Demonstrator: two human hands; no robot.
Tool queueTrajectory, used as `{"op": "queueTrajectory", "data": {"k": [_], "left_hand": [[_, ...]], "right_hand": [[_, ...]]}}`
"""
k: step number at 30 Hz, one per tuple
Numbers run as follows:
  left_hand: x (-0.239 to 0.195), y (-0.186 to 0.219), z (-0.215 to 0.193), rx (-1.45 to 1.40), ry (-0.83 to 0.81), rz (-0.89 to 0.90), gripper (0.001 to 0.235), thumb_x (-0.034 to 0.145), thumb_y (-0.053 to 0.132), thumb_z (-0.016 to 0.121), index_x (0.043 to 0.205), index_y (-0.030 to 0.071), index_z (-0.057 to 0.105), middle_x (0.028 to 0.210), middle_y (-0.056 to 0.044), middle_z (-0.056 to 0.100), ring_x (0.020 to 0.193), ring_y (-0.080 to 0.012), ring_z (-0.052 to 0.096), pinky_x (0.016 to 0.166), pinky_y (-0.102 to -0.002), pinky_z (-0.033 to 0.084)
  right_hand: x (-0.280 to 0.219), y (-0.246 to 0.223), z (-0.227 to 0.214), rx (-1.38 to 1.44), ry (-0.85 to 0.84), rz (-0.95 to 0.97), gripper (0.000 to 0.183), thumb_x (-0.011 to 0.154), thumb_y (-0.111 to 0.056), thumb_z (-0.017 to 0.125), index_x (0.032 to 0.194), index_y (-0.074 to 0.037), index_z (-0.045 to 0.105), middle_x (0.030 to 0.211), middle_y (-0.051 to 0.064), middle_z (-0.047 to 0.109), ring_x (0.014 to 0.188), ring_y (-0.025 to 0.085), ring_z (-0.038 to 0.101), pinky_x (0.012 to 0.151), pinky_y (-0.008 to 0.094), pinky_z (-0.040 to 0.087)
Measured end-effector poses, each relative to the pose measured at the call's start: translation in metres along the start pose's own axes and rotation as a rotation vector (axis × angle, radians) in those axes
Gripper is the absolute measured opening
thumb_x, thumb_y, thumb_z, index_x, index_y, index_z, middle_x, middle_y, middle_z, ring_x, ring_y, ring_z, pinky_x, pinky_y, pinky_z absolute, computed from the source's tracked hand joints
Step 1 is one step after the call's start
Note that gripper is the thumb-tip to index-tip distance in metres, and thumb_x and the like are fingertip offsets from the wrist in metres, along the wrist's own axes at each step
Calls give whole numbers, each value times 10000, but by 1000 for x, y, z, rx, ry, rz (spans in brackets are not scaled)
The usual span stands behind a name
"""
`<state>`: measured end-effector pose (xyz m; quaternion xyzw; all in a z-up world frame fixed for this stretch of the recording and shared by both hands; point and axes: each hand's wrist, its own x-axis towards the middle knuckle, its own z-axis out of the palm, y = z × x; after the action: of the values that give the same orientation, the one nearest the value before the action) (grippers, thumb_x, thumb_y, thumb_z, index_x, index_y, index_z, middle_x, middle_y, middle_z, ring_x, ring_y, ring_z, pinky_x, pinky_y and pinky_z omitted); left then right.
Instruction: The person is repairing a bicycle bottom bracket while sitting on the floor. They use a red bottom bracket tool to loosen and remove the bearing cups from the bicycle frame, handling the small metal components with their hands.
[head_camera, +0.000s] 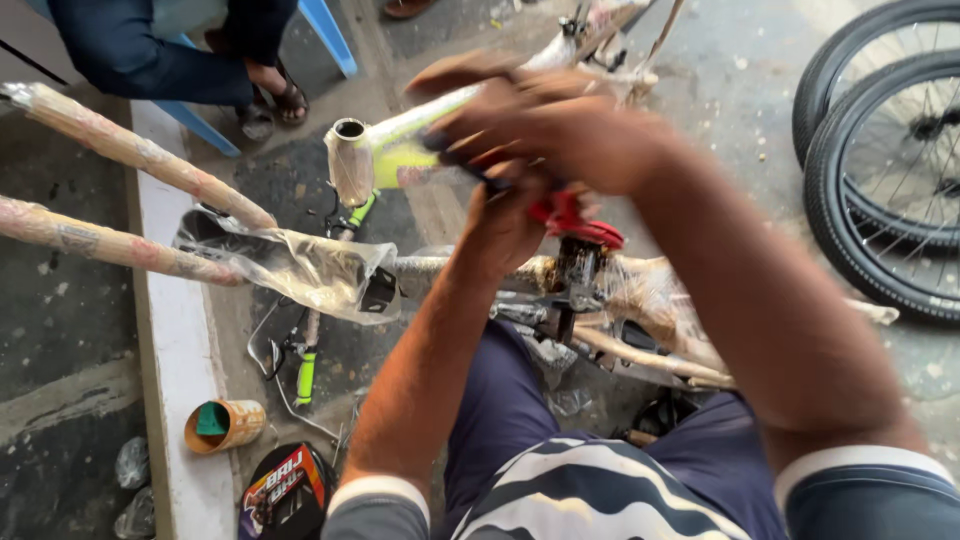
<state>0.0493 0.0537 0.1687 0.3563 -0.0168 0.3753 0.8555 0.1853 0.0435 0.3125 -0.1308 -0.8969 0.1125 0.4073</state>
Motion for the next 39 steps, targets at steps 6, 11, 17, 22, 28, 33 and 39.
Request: {"op": "queueTrajectory", "data": {"k": [6, 11, 17, 22, 28, 33, 39], "left_hand": [[27, -17, 22, 609, -88, -250, 283, 1056, 168, 763, 1103, -107, 714, 939, -155, 717, 880, -276, 690, 802, -429, 575], [-3, -14, -13, -16, -180, 36, 436, 929, 272, 797, 1259, 48, 622, 1091, -105, 738, 993, -253, 735, 860, -400, 591], [-20, 10, 6, 471, 24, -23, 628, 926, 216, 795, 1464, 128, 485, 1244, -92, 685, 1127, -179, 663, 983, -341, 531], [-34, 13, 3, 623, 41, -230, 378, 945, 70, 736, 1288, 14, 588, 1196, -38, 640, 1122, -148, 628, 989, -327, 512], [-31, 6, -17, 592, 126, -339, 261, 963, 95, 619, 1203, 10, 676, 1109, -38, 704, 1035, -126, 664, 970, -283, 537], [-24, 6, -10, 773, 131, -329, 183, 1040, 165, 665, 1123, 4, 688, 1003, 4, 685, 918, -74, 610, 833, -258, 523], [-20, 0, 10, 1280, 181, -165, 186, 1028, 202, 649, 1059, 18, 645, 923, -4, 680, 841, -76, 614, 758, -253, 515]], "right_hand": [[-46, -53, -33, 1107, 349, 298, 513, 946, -405, 704, 1334, -72, 659, 1281, 146, 653, 1275, 372, 610, 1058, 508, 578], [2, -35, 12, 280, -41, 871, 349, 963, -371, 624, 1145, -100, 749, 1075, 135, 777, 974, 200, 721, 834, 365, 570], [-30, -15, -26, 721, 132, 238, 506, 1186, -382, 423, 1221, 78, 630, 1338, 259, 670, 1250, 359, 696, 1032, 425, 633], [-90, -1, -44, 1134, 212, 293, 749, 1097, -559, 360, 1384, 105, 554, 1410, 272, 591, 1435, 425, 543, 1106, 475, 520], [-167, 11, -57, 1048, 523, 342, 694, 1132, -616, 376, 1515, -42, 451, 1497, 261, 497, 1412, 397, 500, 1223, 508, 421], [-208, -11, -65, 859, 731, 356, 593, 1100, -526, 451, 1454, -53, 508, 1397, 225, 558, 1306, 361, 555, 1137, 488, 461], [-233, -79, -48, 667, 832, 365, 476, 1062, -418, 541, 1380, -65, 577, 1277, 183, 631, 1179, 318, 620, 1034, 463, 509]]}}
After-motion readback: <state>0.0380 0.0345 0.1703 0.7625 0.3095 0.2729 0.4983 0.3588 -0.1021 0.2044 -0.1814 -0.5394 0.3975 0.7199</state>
